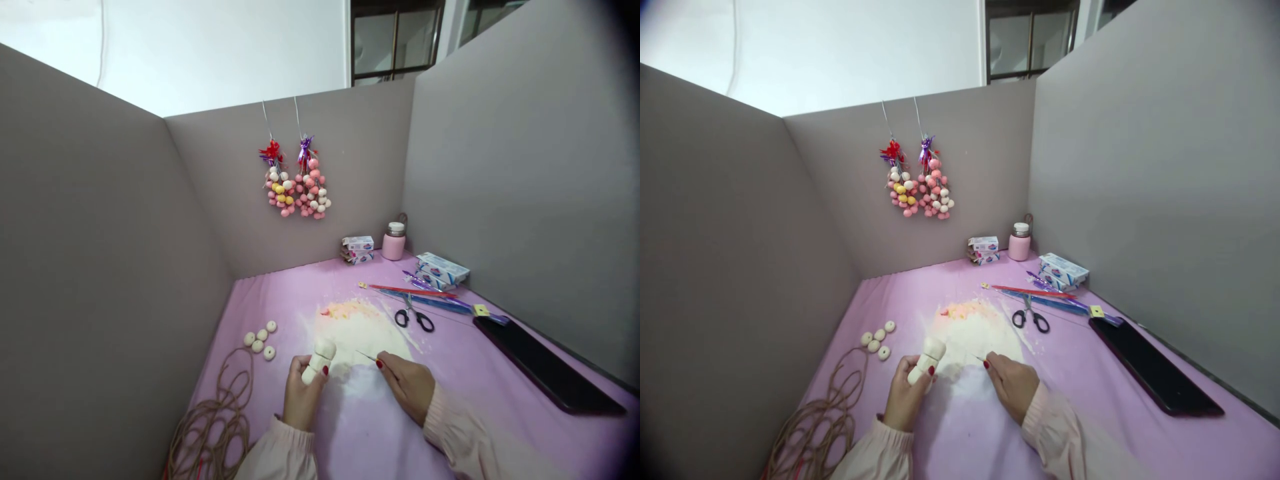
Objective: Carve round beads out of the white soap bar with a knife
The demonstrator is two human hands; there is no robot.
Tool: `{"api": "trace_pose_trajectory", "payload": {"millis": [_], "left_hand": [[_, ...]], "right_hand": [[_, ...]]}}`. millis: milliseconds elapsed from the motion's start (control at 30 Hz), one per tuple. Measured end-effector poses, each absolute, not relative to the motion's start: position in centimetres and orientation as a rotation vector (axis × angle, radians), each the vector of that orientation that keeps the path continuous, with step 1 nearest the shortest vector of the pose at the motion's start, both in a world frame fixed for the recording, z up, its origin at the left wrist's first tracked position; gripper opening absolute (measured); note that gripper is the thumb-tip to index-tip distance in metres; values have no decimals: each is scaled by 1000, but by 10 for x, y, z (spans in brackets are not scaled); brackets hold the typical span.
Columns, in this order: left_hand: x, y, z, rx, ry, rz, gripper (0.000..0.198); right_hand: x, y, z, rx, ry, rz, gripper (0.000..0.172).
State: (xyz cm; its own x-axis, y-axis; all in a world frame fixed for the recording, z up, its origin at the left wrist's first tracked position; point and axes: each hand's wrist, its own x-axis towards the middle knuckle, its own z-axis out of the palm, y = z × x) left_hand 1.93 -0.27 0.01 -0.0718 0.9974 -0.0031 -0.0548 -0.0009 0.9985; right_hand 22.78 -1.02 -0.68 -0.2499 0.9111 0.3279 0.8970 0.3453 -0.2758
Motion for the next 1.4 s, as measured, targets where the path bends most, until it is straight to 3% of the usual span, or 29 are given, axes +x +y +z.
{"api": "trace_pose_trajectory", "payload": {"millis": [200,433,1033,1400], "left_hand": [[9,-33,4,1702,1669,1104,17],[5,-39,-15,1983,1764,941,18],[5,-37,-26,1979,1696,1027,26],[3,-36,-20,1914,1685,978,27]], "right_hand": [[209,-22,0,-1705,-2067,80,21],[157,-46,2,-1743,-2203,178,19],[151,-40,4,-1852,-2388,221,12],[146,-36,-13,-1975,-2390,188,17]]}}
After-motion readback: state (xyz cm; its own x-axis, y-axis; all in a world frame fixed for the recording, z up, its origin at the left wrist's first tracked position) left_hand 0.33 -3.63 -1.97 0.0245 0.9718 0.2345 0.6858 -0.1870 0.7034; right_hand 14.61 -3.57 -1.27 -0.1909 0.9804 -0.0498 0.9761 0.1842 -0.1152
